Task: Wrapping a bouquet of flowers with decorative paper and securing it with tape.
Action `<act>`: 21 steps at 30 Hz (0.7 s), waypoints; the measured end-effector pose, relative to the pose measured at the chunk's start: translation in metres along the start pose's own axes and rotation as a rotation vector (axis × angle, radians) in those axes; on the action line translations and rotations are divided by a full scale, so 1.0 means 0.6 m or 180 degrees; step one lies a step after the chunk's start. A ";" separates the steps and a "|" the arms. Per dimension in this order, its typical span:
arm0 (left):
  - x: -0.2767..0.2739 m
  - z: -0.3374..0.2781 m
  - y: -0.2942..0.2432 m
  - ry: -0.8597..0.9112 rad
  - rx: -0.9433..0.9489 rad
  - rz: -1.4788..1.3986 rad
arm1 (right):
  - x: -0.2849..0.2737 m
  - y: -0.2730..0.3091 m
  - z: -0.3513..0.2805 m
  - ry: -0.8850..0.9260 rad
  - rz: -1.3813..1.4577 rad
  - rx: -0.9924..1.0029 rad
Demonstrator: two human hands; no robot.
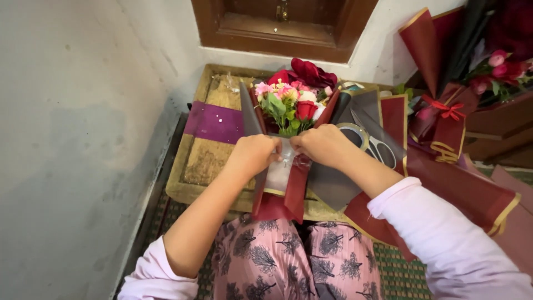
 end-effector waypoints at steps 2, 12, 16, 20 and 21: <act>0.002 0.000 -0.002 -0.0009 -0.0008 0.0058 | 0.001 0.004 -0.010 -0.0078 0.0065 0.0052; 0.000 -0.056 -0.174 -0.0973 0.1087 0.0254 | -0.038 -0.100 -0.105 0.0893 0.0895 0.1098; 0.106 -0.016 -0.305 -0.0439 0.1162 0.0265 | 0.021 -0.154 -0.153 0.1202 0.0169 0.1292; 0.163 0.027 -0.349 -0.0299 0.0813 0.0189 | 0.053 -0.185 -0.222 0.1348 0.0197 0.1577; 0.176 0.039 -0.349 -0.0246 0.0593 0.0207 | 0.074 -0.199 -0.242 0.1381 0.0196 0.1672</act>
Point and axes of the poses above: each hand's wrist, its own z-axis towards the middle knuckle, its own x-axis out of the palm, y = z × x, the point moved 4 cm from there along z, towards the middle knuckle, and after that the axes turned 7 degrees about -x, right-handed, at the moved point
